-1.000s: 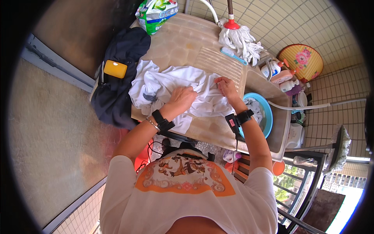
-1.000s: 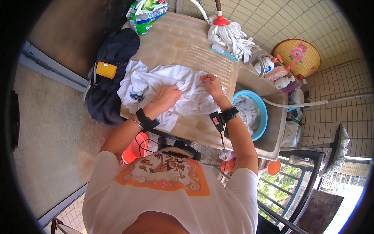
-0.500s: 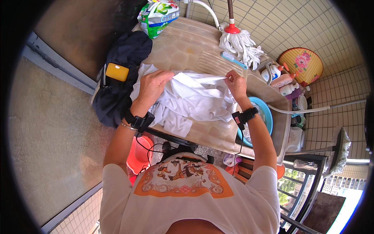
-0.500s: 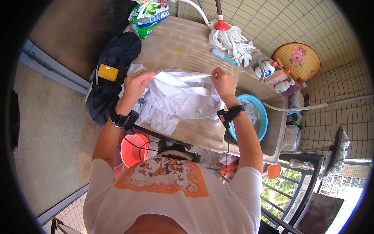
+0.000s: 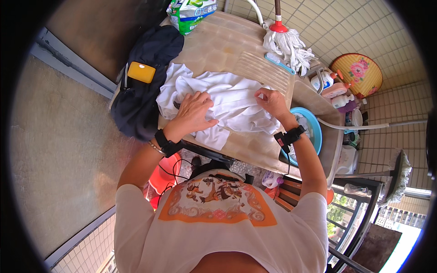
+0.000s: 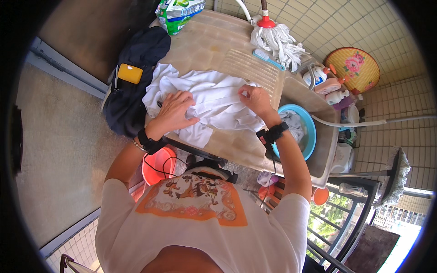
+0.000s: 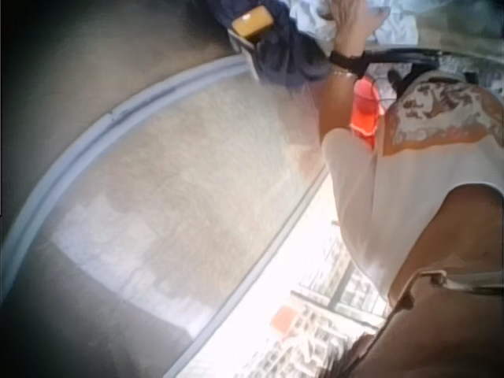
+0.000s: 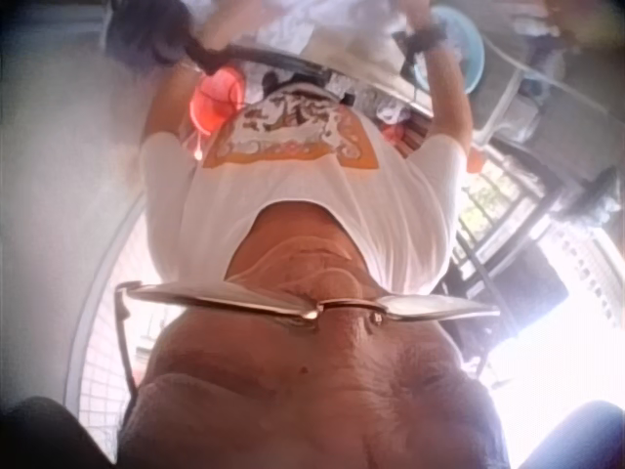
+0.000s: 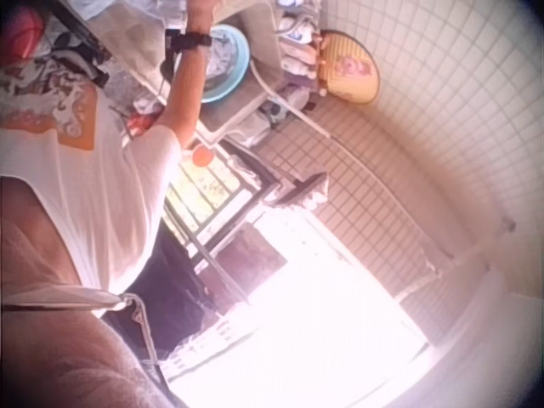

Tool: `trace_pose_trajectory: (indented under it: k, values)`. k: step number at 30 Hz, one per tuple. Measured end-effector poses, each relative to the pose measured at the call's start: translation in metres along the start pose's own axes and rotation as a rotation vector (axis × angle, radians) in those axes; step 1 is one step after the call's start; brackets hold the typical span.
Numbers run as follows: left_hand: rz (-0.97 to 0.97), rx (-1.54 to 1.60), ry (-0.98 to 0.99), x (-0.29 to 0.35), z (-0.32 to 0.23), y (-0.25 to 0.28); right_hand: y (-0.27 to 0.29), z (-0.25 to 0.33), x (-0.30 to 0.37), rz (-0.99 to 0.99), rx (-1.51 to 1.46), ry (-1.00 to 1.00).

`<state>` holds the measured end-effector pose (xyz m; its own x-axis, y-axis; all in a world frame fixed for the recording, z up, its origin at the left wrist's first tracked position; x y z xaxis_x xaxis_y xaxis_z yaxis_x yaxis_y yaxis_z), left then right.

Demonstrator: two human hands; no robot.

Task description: The person washes a white shirt by hand at a sink, using a bar of soap to rub and scrub various sections of the fabric before spreading it out on the counter to check it.

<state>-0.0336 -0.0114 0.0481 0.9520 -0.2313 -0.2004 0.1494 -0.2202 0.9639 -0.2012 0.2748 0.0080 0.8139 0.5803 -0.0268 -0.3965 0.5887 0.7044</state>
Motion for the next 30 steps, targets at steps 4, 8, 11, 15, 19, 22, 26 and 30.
trace_pose_trajectory:
  k: [4,8,11,15,19,22,26,30]
  values:
    - [-0.006,-0.01,0.101,0.001,0.008,-0.029,-0.035,0.015,-0.006,0.178,0.003,-0.004]
    - [0.109,0.006,0.143,0.007,0.008,-0.037,-0.042,0.011,-0.011,0.254,0.131,-0.008]
    - [0.16,0.047,0.22,0.009,0.008,-0.035,-0.039,0.013,-0.012,0.246,0.199,-0.001]
    - [0.249,0.101,0.204,0.005,0.008,-0.04,-0.036,0.009,-0.014,0.263,0.223,0.014]
    - [0.215,0.21,0.191,-0.005,0.006,-0.045,-0.029,0.006,-0.015,0.301,0.227,0.022]
    - [0.169,0.268,0.255,-0.022,0.006,-0.033,-0.018,0.008,-0.015,0.179,0.23,0.024]
    - [-0.04,0.147,0.351,-0.052,0.006,-0.008,0.003,0.011,-0.012,-0.05,0.089,-0.015]
    - [-0.108,0.241,0.446,-0.074,0.013,0.001,0.008,0.003,0.002,0.004,0.004,-0.043]
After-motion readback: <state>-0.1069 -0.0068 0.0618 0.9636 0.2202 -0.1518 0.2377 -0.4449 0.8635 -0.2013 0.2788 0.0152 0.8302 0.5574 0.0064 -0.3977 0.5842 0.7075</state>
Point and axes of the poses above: each hand's wrist, its own x-axis away from the middle knuckle, its own y-axis out of the back of the hand, z = x × y, the point moved 2 cm from there along -x, towards the middle knuckle, and after that the axes turned 13 degrees about -x, right-handed, at the moved point
